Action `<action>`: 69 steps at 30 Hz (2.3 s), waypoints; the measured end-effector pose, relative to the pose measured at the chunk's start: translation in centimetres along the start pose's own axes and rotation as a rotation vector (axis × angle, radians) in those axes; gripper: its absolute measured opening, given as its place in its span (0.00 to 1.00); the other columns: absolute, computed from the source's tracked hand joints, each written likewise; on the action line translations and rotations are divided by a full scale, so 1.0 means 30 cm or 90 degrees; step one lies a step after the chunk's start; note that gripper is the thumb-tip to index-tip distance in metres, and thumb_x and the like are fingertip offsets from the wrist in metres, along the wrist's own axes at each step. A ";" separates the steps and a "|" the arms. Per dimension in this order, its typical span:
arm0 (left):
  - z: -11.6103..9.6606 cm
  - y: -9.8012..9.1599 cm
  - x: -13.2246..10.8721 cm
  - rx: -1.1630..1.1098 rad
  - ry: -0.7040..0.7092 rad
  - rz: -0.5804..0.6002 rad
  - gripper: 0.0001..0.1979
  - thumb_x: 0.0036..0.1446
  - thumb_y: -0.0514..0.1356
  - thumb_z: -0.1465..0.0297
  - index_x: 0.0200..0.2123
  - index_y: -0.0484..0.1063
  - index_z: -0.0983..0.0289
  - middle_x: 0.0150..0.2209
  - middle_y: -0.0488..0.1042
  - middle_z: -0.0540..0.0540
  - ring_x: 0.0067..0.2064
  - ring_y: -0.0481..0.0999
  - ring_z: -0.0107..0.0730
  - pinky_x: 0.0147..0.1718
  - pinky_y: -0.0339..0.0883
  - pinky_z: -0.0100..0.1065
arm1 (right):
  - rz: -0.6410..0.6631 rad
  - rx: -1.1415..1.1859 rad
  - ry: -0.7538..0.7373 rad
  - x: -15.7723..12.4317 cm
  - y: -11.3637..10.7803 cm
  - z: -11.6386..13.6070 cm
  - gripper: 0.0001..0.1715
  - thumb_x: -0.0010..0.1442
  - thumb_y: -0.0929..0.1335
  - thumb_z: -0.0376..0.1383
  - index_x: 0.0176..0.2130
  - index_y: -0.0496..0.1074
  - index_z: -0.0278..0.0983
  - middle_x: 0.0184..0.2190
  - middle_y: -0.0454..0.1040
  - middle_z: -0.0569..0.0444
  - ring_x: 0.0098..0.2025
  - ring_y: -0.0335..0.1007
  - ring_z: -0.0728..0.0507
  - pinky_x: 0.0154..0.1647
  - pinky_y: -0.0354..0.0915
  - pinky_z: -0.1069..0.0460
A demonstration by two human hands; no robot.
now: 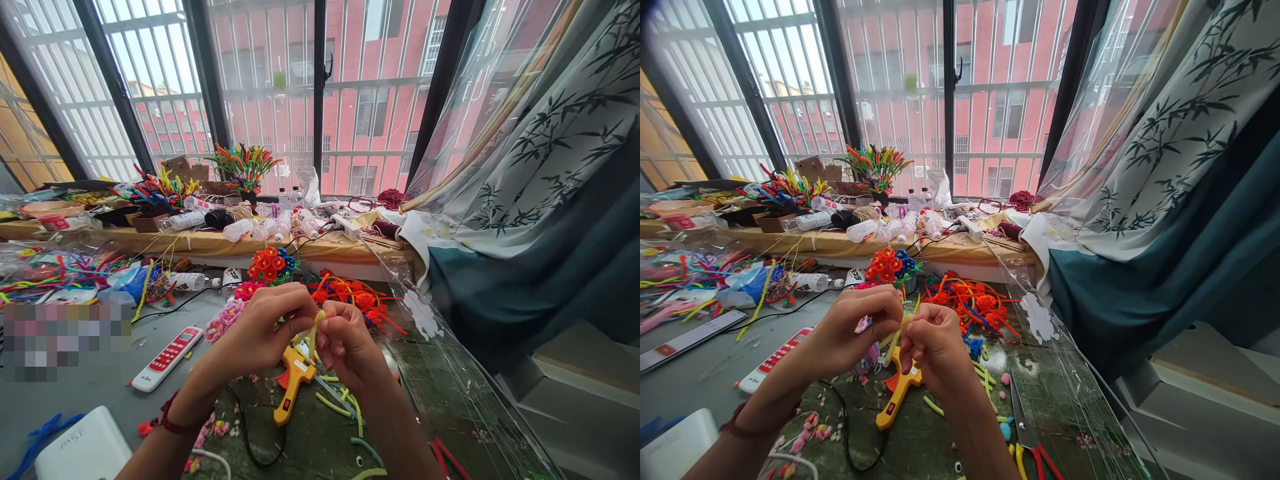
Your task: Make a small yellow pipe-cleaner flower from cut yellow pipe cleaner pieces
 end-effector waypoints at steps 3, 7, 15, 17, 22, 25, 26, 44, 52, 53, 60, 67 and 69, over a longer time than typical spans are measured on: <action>0.025 0.004 0.003 -0.065 -0.062 -0.006 0.10 0.61 0.56 0.71 0.26 0.67 0.64 0.24 0.66 0.48 0.26 0.62 0.26 0.26 0.55 0.28 | 0.004 -0.004 -0.009 0.003 -0.006 0.004 0.21 0.36 0.79 0.36 0.16 0.65 0.37 0.09 0.69 0.63 0.07 0.57 0.56 0.08 0.60 0.61; 0.066 0.014 -0.010 -0.201 -0.183 -0.015 0.14 0.60 0.58 0.62 0.27 0.68 0.65 0.23 0.65 0.48 0.26 0.62 0.27 0.24 0.55 0.28 | 0.028 -0.141 -0.043 -0.003 -0.015 0.040 0.19 0.42 0.80 0.39 0.22 0.69 0.36 0.15 0.75 0.60 0.13 0.68 0.52 0.16 0.69 0.58; 0.077 0.026 -0.024 -0.227 -0.237 -0.002 0.17 0.59 0.60 0.58 0.26 0.68 0.65 0.22 0.62 0.47 0.25 0.58 0.25 0.22 0.53 0.27 | 0.051 -0.391 -0.065 -0.037 -0.017 0.087 0.09 0.52 0.75 0.38 0.28 0.76 0.35 0.18 0.75 0.59 0.18 0.72 0.51 0.19 0.68 0.58; 0.070 0.032 -0.022 -0.205 -0.229 0.012 0.17 0.60 0.58 0.59 0.25 0.68 0.65 0.22 0.60 0.46 0.25 0.57 0.25 0.22 0.50 0.27 | 0.050 -0.399 -0.062 -0.038 -0.018 0.084 0.09 0.53 0.74 0.37 0.26 0.75 0.35 0.17 0.74 0.59 0.17 0.70 0.51 0.17 0.66 0.59; 0.045 0.040 -0.020 -0.142 -0.189 0.039 0.15 0.63 0.57 0.62 0.27 0.68 0.65 0.22 0.61 0.46 0.25 0.58 0.25 0.23 0.50 0.28 | 0.031 -0.381 -0.046 -0.033 -0.027 0.085 0.09 0.49 0.74 0.34 0.22 0.73 0.34 0.12 0.70 0.61 0.12 0.65 0.53 0.12 0.60 0.60; 0.026 0.033 -0.018 -0.111 -0.132 0.037 0.12 0.63 0.57 0.66 0.27 0.68 0.65 0.23 0.64 0.46 0.26 0.59 0.25 0.25 0.52 0.28 | 0.041 -0.359 -0.021 -0.030 -0.031 0.080 0.10 0.47 0.75 0.34 0.21 0.72 0.35 0.12 0.71 0.60 0.11 0.65 0.52 0.10 0.59 0.60; 0.019 0.029 -0.016 -0.100 -0.109 0.034 0.11 0.63 0.57 0.68 0.27 0.68 0.65 0.24 0.65 0.46 0.26 0.60 0.25 0.26 0.53 0.28 | 0.044 -0.349 -0.015 -0.029 -0.032 0.078 0.10 0.47 0.75 0.34 0.21 0.72 0.34 0.12 0.71 0.60 0.11 0.65 0.52 0.10 0.59 0.60; 0.096 0.029 -0.060 -0.204 -0.269 -0.076 0.11 0.59 0.62 0.62 0.35 0.74 0.65 0.31 0.74 0.51 0.33 0.70 0.30 0.31 0.61 0.29 | 0.053 -0.398 -0.101 -0.028 -0.052 0.128 0.14 0.54 0.75 0.43 0.26 0.76 0.35 0.18 0.74 0.58 0.16 0.68 0.52 0.15 0.61 0.58; 0.106 0.092 -0.051 -0.384 -0.303 -0.116 0.10 0.56 0.65 0.63 0.31 0.76 0.65 0.24 0.71 0.48 0.26 0.64 0.23 0.23 0.55 0.25 | 0.091 -0.397 -0.070 -0.015 -0.095 0.141 0.21 0.58 0.72 0.49 0.27 0.77 0.34 0.19 0.73 0.57 0.19 0.68 0.51 0.20 0.64 0.57; 0.109 0.096 -0.047 -0.385 -0.306 -0.119 0.10 0.56 0.66 0.63 0.31 0.77 0.65 0.24 0.71 0.48 0.26 0.63 0.23 0.22 0.54 0.24 | 0.084 -0.408 -0.068 -0.014 -0.102 0.143 0.19 0.57 0.73 0.48 0.28 0.77 0.34 0.19 0.73 0.58 0.20 0.67 0.52 0.21 0.64 0.57; 0.143 0.120 -0.028 -0.379 -0.328 -0.141 0.13 0.57 0.64 0.61 0.29 0.76 0.66 0.21 0.67 0.46 0.23 0.61 0.22 0.21 0.53 0.24 | 0.100 -0.435 -0.056 -0.010 -0.109 0.140 0.16 0.58 0.73 0.45 0.30 0.74 0.35 0.18 0.72 0.60 0.20 0.66 0.52 0.21 0.62 0.56; 0.177 0.081 -0.023 -0.312 -0.341 -0.338 0.16 0.53 0.66 0.59 0.38 0.71 0.64 0.31 0.72 0.50 0.28 0.68 0.27 0.24 0.62 0.26 | -0.019 -0.467 -0.208 -0.003 -0.131 0.181 0.12 0.60 0.72 0.42 0.30 0.74 0.36 0.20 0.74 0.59 0.21 0.70 0.50 0.22 0.64 0.56; 0.179 0.072 -0.018 -0.271 -0.345 -0.374 0.15 0.54 0.64 0.58 0.36 0.69 0.63 0.30 0.71 0.49 0.29 0.68 0.28 0.23 0.60 0.26 | -0.050 -0.476 -0.242 -0.003 -0.137 0.186 0.11 0.60 0.73 0.41 0.30 0.74 0.37 0.20 0.75 0.59 0.22 0.70 0.50 0.23 0.65 0.56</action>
Point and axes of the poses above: each hand's wrist, its own x-axis towards the middle knuckle, its own y-axis out of the palm, z = x × y, the point moved 7 cm from there along x, towards the middle knuckle
